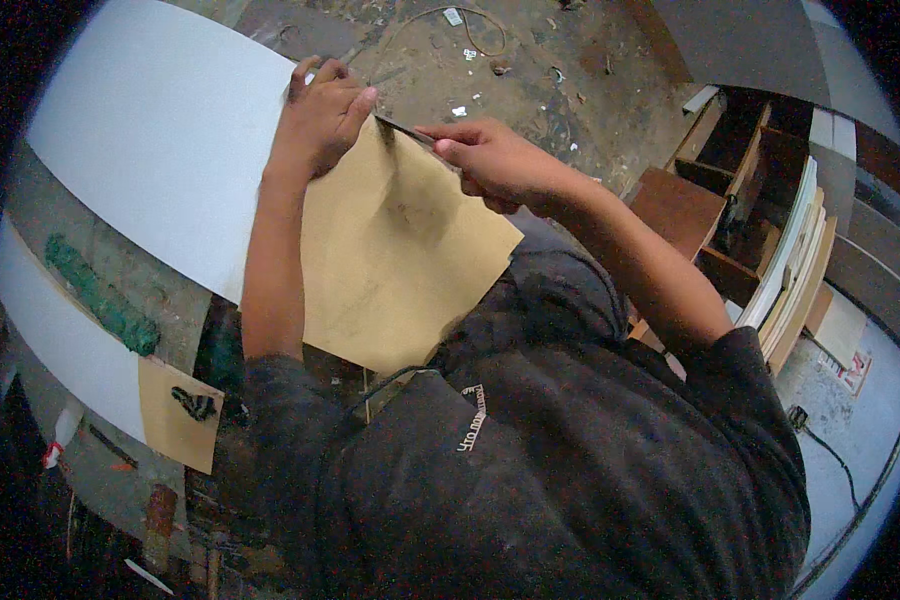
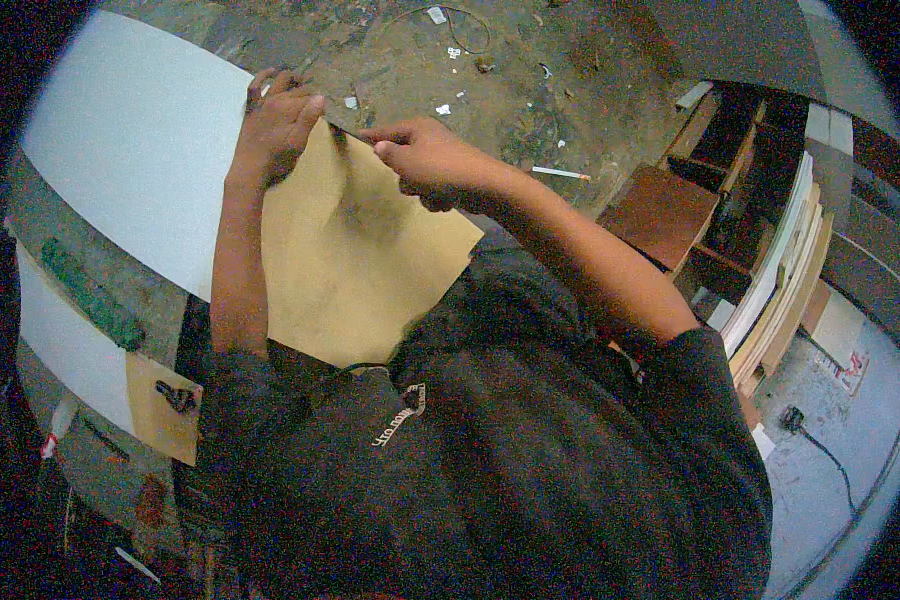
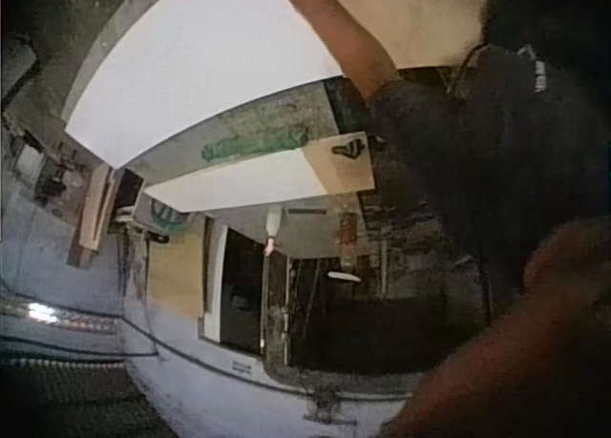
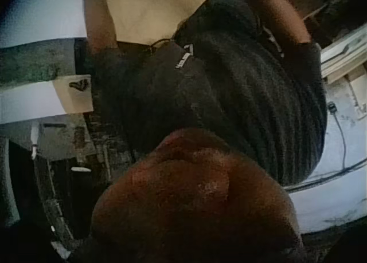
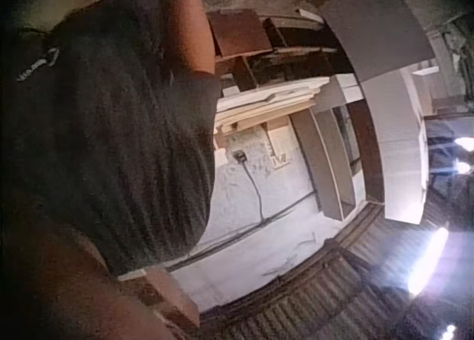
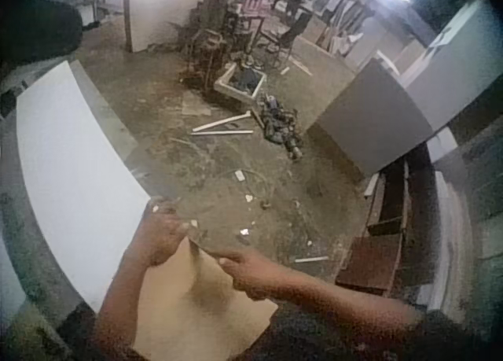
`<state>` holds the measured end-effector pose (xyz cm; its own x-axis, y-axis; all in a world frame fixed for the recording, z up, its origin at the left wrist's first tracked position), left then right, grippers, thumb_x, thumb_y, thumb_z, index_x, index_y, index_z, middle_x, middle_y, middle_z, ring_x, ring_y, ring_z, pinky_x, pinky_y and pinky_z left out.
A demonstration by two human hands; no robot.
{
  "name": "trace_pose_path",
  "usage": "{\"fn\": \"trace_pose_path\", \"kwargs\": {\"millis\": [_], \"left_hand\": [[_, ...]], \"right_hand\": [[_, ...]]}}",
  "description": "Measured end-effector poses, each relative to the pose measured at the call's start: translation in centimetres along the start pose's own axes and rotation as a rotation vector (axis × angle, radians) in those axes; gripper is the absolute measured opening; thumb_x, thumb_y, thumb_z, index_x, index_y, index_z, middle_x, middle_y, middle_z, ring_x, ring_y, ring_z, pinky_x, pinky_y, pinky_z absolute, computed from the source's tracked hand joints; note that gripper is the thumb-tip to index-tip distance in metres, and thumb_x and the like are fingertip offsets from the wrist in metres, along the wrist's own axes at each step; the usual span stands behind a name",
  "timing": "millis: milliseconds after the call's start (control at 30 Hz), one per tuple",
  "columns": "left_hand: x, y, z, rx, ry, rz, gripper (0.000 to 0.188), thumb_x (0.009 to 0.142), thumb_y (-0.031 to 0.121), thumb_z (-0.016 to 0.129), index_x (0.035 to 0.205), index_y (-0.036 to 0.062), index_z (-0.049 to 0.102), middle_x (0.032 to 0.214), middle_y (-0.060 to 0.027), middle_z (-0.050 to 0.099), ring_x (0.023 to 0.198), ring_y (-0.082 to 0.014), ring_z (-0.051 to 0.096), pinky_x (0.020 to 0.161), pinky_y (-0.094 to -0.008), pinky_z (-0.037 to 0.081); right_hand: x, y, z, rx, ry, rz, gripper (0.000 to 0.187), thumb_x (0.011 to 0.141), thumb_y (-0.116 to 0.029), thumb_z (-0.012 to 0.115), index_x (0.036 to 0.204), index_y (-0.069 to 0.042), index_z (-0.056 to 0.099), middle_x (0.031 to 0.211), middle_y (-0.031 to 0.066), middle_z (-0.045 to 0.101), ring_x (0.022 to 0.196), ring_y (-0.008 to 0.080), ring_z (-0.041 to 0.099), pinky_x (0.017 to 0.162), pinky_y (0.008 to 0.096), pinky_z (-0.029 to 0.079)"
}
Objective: The person aligns a veneer sheet onto a white board, rubs it with a block to secure the adhesive, and uses shears to trim the excess material from the edges.
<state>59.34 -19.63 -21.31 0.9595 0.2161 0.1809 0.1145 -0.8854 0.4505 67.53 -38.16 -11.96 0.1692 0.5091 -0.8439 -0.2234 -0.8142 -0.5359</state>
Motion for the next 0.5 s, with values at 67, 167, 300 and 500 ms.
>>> {"fn": "trace_pose_path", "kwargs": {"millis": [67,167,300,500], "left_hand": [[-0.5,-0.3,0.5,0.047,-0.049,0.109,0.047,0.103,0.034,0.038,0.085,0.0055,0.071,0.095,-0.0107,0.069,0.113,-0.0259,0.057,0.116,-0.0449,0.025],[-1.0,-0.1,-0.7,-0.21,0.045,0.136,0.046,0.103,0.033,0.039,0.086,0.0053,0.072,0.093,-0.0098,0.07,0.114,-0.0265,0.057,0.116,-0.0469,0.025],[0.6,1.4,0.1,-0.034,-0.149,0.016,0.05,0.102,0.039,0.042,0.082,0.0046,0.072,0.09,-0.0112,0.07,0.112,-0.027,0.058,0.116,-0.0442,0.028],[-1.2,1.3,-0.3,-0.149,-0.019,0.093,0.05,0.102,0.041,0.043,0.086,0.0036,0.073,0.09,-0.0123,0.069,0.111,-0.0266,0.058,0.115,-0.0446,0.029]], "right_hand": [[-1.2,-0.1,0.5,-0.011,0.012,0.02,0.042,0.106,-0.031,0.046,0.147,-0.021,0.051,0.062,-0.0026,0.045,0.046,0.0057,0.036,0.04,0.0242,0.031],[-3.3,-0.5,0.0,-0.028,0.04,0.043,0.042,0.106,-0.03,0.047,0.147,-0.019,0.051,0.062,-0.0033,0.045,0.046,0.0052,0.037,0.041,0.0238,0.031],[-0.8,2.0,0.2,0.096,0.03,0.079,0.042,0.106,-0.029,0.047,0.146,-0.018,0.052,0.062,-0.0039,0.047,0.046,0.0051,0.038,0.041,0.0228,0.033],[-2.6,0.3,0.0,-0.065,0.05,0.104,0.041,0.106,-0.031,0.044,0.145,-0.021,0.053,0.062,-0.0034,0.042,0.046,0.0075,0.036,0.041,0.0257,0.033]]}}
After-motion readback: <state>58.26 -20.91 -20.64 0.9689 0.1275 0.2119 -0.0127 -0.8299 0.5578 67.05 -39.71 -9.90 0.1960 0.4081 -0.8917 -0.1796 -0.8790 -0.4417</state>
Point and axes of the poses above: each hand's wrist, its own x-axis towards the middle knuckle, its own z-axis out of the palm, y = z × x, the point moved 4 cm from there along x, towards the middle knuckle
